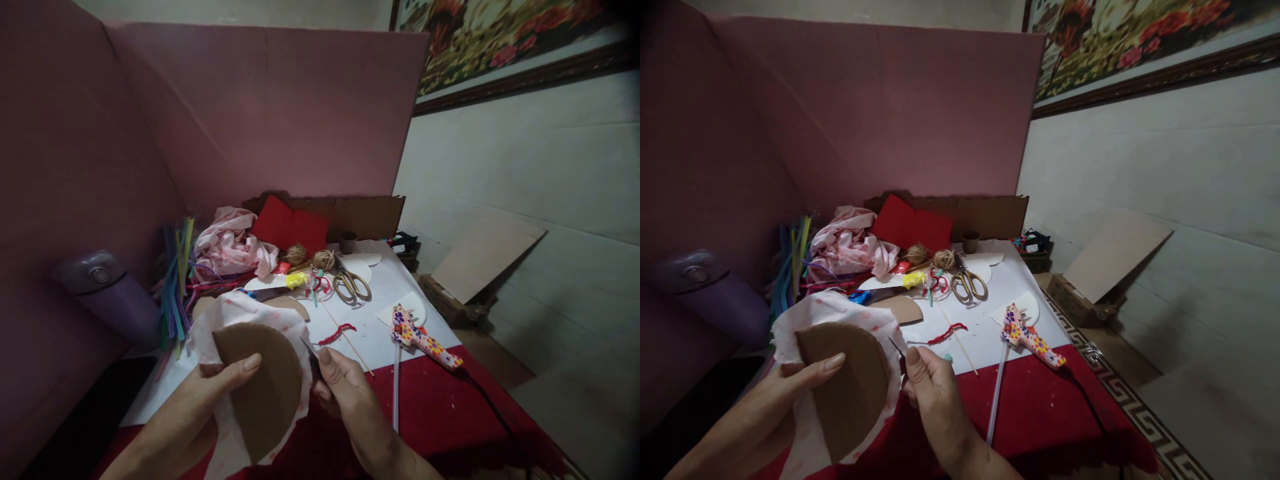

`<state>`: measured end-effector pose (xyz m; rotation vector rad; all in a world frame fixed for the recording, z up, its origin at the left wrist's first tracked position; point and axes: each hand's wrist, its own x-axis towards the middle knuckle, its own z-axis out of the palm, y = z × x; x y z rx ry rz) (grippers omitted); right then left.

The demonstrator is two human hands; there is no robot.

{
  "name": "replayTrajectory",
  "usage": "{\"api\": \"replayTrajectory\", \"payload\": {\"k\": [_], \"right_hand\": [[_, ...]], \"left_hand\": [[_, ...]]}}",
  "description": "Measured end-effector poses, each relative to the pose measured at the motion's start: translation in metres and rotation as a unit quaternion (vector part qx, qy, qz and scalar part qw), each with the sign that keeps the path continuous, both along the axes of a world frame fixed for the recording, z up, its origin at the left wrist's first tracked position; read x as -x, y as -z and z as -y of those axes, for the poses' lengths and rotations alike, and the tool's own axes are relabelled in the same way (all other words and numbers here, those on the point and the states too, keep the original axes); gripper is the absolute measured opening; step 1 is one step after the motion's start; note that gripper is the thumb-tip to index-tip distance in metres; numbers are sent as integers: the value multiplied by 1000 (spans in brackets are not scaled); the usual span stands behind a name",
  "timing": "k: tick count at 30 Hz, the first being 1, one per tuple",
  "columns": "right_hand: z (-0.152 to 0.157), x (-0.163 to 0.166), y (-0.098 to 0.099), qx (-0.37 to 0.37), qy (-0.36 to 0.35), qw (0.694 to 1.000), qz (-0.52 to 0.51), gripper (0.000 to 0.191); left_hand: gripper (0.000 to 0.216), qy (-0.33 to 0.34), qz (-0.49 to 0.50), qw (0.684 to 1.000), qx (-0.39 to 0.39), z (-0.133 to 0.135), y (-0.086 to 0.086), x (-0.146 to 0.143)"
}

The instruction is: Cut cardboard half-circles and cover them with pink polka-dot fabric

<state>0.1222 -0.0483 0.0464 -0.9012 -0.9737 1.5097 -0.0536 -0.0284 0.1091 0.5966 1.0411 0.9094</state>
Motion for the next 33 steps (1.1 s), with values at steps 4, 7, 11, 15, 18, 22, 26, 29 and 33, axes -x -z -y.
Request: {"api": "replayTrajectory", "payload": {"k": [4, 7, 11, 15, 18, 22, 26, 29, 33], "right_hand": [[0, 1, -5, -9, -10, 1000, -12, 45], [0, 1, -3, -16, 10, 1000, -2, 45], [0, -1, 2, -12, 21, 1000, 11, 48], [1, -2, 1, -4, 0, 1000, 1, 46], [1, -2, 0, -12, -2, 1000, 15, 46], [3, -4, 7, 5, 6, 999, 49, 48], [3, -5, 12, 2, -3, 998, 62, 48], [1, -4, 9, -12, 1, 998, 60, 47], [-1, -4, 2, -30, 1, 998, 52, 46]], "left_hand": [[23, 26, -5, 1000, 7, -1, 0, 1], [26, 18, -14, 1000, 2, 1, -1, 1], [27, 13, -20, 1000, 0, 2, -6, 0], [30, 11, -28, 1000, 2, 0, -7, -1], [30, 10, -41, 999, 7, 0, -8, -1], [26, -12, -60, 998, -12, 3, -12, -3], [31, -8, -58, 998, -6, 3, -13, -4], [28, 5, -54, 999, 1, 2, -10, -3], [24, 33, -53, 998, 3, 5, -10, -3]]}}
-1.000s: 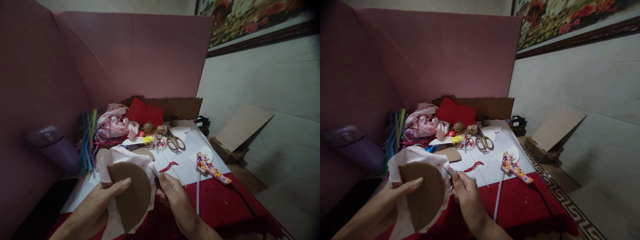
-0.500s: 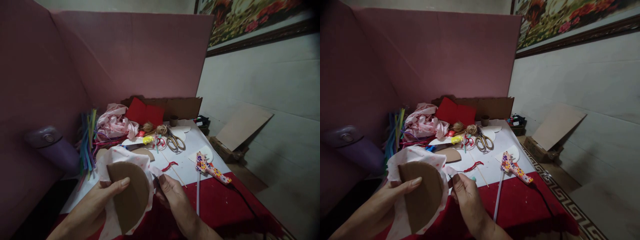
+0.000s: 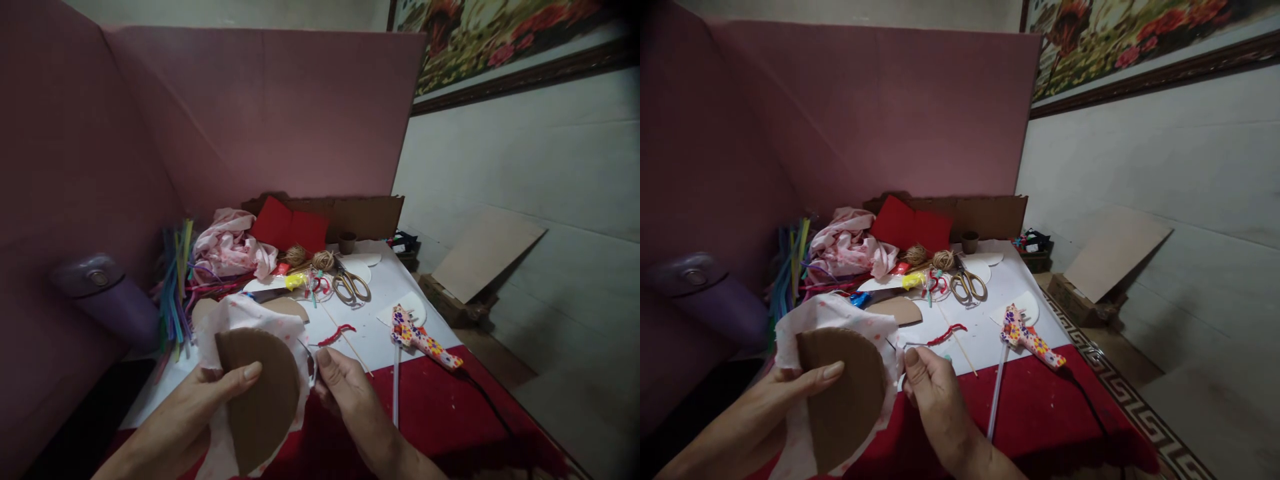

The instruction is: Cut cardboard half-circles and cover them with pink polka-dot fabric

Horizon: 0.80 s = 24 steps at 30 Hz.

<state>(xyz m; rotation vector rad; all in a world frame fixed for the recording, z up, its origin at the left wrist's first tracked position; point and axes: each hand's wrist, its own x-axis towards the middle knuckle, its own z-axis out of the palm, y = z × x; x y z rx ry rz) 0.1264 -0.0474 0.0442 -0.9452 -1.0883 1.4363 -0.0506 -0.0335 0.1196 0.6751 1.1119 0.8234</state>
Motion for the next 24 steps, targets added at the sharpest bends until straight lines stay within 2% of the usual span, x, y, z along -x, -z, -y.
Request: {"api": "replayTrajectory", "payload": {"k": [11, 15, 18, 24], "right_hand": [[3, 2, 1, 1, 19, 999, -27, 44], [5, 2, -2, 14, -6, 998, -58, 45], [4, 0, -5, 11, -23, 999, -45, 46], [2, 0, -7, -2, -21, 999, -41, 45]], "left_hand": [[25, 16, -11, 1000, -16, 1, 0, 1], [23, 9, -11, 1000, -10, 2, -2, -1], [24, 13, -11, 1000, -15, 2, 0, 0], [25, 36, -26, 999, -31, 1, 1, 1]]}}
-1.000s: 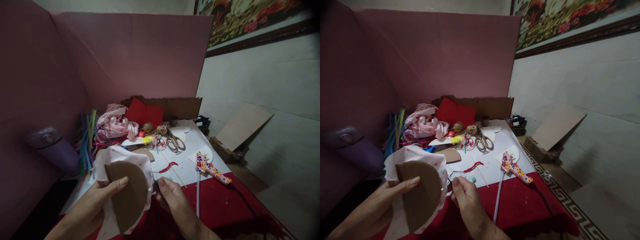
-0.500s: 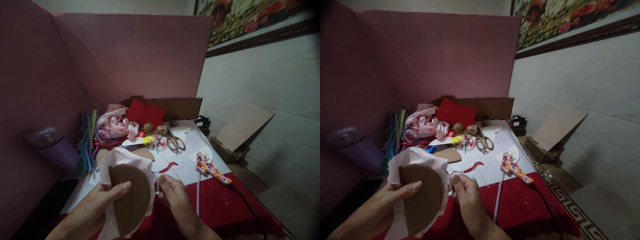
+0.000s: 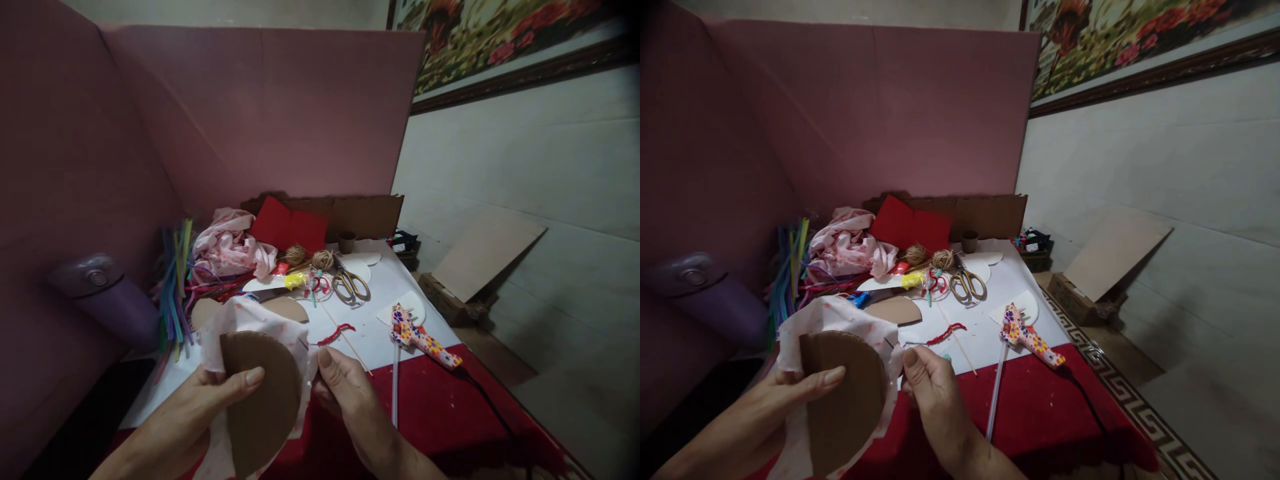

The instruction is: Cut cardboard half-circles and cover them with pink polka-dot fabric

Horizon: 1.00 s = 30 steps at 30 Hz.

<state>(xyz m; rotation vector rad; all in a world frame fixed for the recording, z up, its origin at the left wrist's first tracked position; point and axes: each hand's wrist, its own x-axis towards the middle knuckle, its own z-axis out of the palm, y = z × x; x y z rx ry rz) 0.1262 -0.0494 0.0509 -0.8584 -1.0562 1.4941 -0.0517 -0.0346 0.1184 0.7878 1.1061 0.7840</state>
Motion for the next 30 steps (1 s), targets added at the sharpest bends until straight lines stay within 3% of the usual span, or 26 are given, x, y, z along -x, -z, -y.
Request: {"api": "replayTrajectory", "payload": {"k": [7, 14, 23, 27, 30], "right_hand": [[3, 2, 4, 13, 27, 1000, -8, 47], [2, -3, 1, 8, -8, 1000, 27, 46], [1, 0, 3, -26, 22, 999, 14, 43], [0, -3, 2, 44, -12, 996, -78, 45], [-3, -17, 4, 198, -127, 952, -197, 45]], "left_hand": [[27, -32, -6, 999, 8, 2, -5, -2], [25, -7, -24, 1000, -3, 1, -4, -1], [21, 10, -13, 1000, -8, -1, -6, 0], [22, 4, -12, 1000, -5, 0, -7, 0], [22, 14, -3, 1000, 4, -4, -7, 4]]}}
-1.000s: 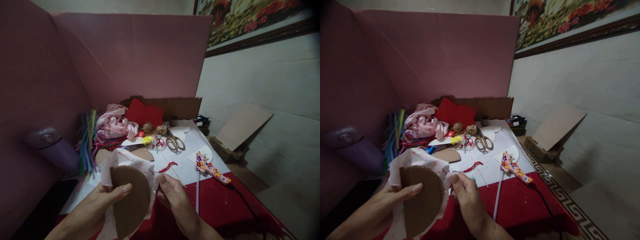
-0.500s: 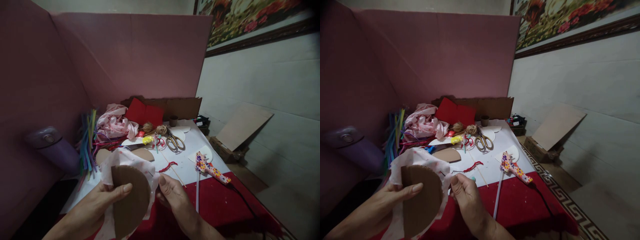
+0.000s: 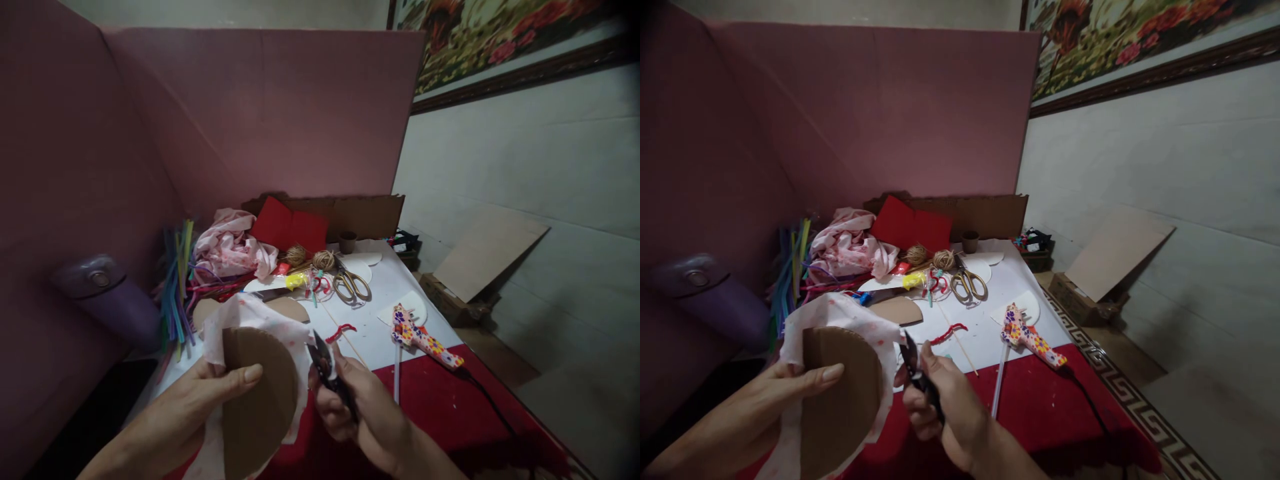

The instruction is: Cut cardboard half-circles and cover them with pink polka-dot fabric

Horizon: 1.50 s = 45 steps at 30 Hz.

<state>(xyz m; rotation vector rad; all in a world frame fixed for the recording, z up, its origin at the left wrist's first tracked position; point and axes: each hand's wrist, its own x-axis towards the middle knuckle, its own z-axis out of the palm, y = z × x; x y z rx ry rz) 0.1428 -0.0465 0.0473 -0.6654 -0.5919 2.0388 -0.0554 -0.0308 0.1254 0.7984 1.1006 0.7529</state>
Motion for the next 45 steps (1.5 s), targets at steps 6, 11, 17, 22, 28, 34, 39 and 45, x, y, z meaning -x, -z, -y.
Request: {"api": "replayTrajectory", "payload": {"k": [6, 11, 17, 22, 28, 34, 39, 45], "right_hand": [[5, -20, 1, 167, -26, 985, 12, 41], [16, -12, -9, 3, -13, 988, 152, 57], [9, 1, -9, -61, -2, 982, 178, 60], [4, 8, -10, -113, 30, 973, 200, 57], [0, 13, -10, -128, 47, 968, 212, 54], [0, 15, -4, -146, 88, 965, 201, 51], [0, 15, -2, -143, 98, 965, 198, 51], [0, 16, -9, -149, 74, 968, 187, 49]], "left_hand": [[20, 18, -18, 999, 33, -10, 2, 14], [21, 36, -35, 998, 33, -12, -1, 17], [21, 79, -25, 996, 32, -10, -7, 12], [24, 94, -12, 995, 32, -9, -6, 12], [15, 89, -23, 995, 36, -7, -6, 10], [14, 95, -22, 995, 33, -7, -8, 9], [14, 89, -28, 995, 30, -8, -4, 11], [18, 71, -67, 994, 45, -8, -8, 6]]}}
